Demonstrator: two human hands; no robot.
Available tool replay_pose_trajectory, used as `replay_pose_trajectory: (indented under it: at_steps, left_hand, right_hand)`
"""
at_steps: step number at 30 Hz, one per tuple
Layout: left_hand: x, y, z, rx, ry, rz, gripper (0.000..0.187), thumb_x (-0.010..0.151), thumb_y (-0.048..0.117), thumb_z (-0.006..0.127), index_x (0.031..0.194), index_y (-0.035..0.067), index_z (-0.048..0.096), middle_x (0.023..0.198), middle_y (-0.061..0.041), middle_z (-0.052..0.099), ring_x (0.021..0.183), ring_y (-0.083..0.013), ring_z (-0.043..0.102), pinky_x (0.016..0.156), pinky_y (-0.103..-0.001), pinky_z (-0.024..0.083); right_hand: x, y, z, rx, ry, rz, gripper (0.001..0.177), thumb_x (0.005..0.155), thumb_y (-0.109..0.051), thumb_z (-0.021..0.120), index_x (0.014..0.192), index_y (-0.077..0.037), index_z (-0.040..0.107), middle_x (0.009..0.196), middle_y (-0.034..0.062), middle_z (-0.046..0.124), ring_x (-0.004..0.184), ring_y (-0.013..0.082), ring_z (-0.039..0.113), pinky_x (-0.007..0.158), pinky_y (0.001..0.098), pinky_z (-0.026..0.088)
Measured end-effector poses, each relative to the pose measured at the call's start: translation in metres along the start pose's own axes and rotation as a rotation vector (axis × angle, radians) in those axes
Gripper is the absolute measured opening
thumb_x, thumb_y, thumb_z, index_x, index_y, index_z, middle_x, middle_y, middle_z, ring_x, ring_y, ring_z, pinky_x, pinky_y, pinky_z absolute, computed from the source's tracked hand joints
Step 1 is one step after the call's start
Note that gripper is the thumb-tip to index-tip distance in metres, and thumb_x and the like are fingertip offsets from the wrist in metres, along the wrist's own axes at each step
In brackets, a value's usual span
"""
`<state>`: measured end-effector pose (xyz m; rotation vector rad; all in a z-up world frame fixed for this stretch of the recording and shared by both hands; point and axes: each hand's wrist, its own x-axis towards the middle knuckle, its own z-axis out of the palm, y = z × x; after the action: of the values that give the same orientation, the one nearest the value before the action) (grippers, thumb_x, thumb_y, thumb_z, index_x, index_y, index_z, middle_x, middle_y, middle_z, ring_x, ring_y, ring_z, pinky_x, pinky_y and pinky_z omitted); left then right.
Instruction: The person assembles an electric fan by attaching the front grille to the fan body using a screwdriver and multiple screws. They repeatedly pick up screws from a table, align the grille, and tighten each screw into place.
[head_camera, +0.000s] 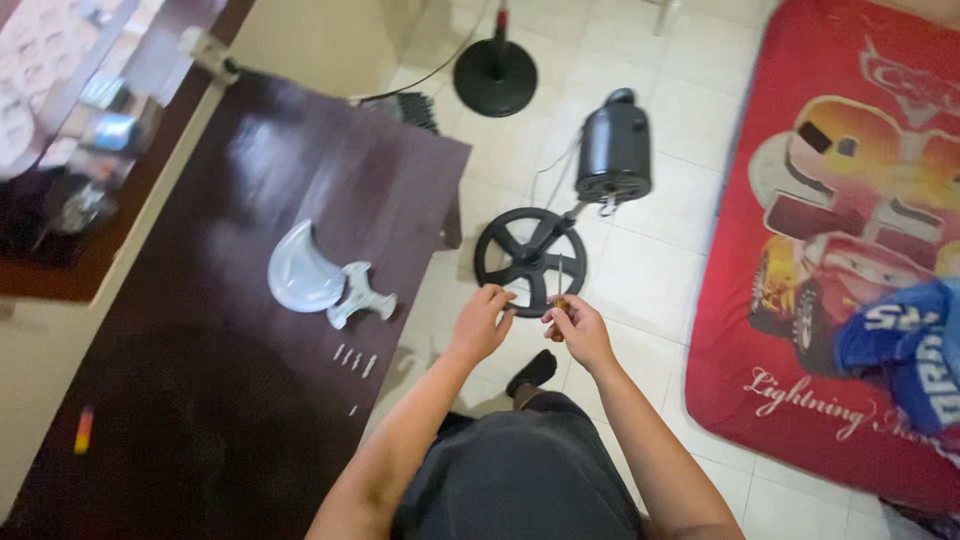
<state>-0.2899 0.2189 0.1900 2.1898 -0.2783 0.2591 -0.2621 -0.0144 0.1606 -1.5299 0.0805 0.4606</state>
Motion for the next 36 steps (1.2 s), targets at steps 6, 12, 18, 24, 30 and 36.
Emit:
replay_pose_trajectory:
  at_steps: [6,12,18,24,30,36]
  left_hand:
    - [0.111,0.021,0.047,0.017,-0.034,-0.014,0.037,0.089,0.015,0.072,0.124,0.009,0.064,0.114,-0.016,0.062,0.109,-0.0379,0.06,0.091,-0.045,0.051]
    - [0.201,0.031,0.075,0.069,-0.049,0.016,0.056,0.09,0.018,0.072,0.142,0.01,0.053,0.133,-0.017,0.057,0.123,-0.0387,0.056,0.101,-0.046,0.049]
    - [0.267,0.034,0.092,0.253,-0.246,0.056,0.075,0.087,0.02,0.074,0.154,0.023,0.041,0.16,-0.017,0.033,0.14,-0.0451,0.041,0.105,-0.05,0.045]
    - [0.301,0.025,0.095,0.28,-0.443,0.048,0.067,0.095,0.026,0.066,0.155,0.036,0.037,0.167,-0.023,0.015,0.117,-0.0501,0.058,0.091,-0.052,0.055]
    - [0.314,0.02,0.09,0.295,-0.568,0.008,0.063,0.098,0.032,0.062,0.155,0.04,0.037,0.168,-0.023,0.015,0.093,-0.0487,0.07,0.081,-0.051,0.059]
    - [0.315,0.018,0.092,0.328,-0.579,0.008,0.06,0.098,0.032,0.062,0.153,0.039,0.04,0.166,-0.023,0.02,0.093,-0.0477,0.07,0.08,-0.052,0.059]
  right_hand:
    - [0.026,-0.052,-0.08,-0.102,0.051,0.015,0.027,0.099,-0.014,0.06,0.121,0.0,0.06,0.088,0.0113,0.077,0.054,0.0133,0.067,0.045,0.025,0.047]
    - [0.061,-0.079,-0.124,-0.249,0.079,-0.003,0.024,0.097,-0.018,0.063,0.112,0.002,0.063,0.079,0.0102,0.077,0.048,0.0124,0.062,0.043,0.0271,0.052]
    - [0.082,-0.086,-0.123,-0.38,0.196,0.012,0.026,0.096,-0.02,0.065,0.113,0.0,0.064,0.076,0.0087,0.076,0.049,0.0105,0.06,0.043,0.0285,0.049]
    - [0.093,-0.083,-0.111,-0.357,0.267,-0.029,0.029,0.095,-0.018,0.066,0.116,0.002,0.064,0.074,0.0089,0.074,0.053,0.0129,0.06,0.05,0.0286,0.048]
    - [0.104,-0.072,-0.101,-0.335,0.354,-0.129,0.032,0.094,-0.018,0.068,0.118,0.003,0.066,0.081,0.0087,0.075,0.07,0.0123,0.07,0.066,0.0271,0.056]
    - [0.109,-0.066,-0.094,-0.397,0.459,-0.105,0.033,0.093,-0.021,0.07,0.117,0.002,0.069,0.084,0.0115,0.077,0.071,0.0134,0.069,0.067,0.0283,0.056]
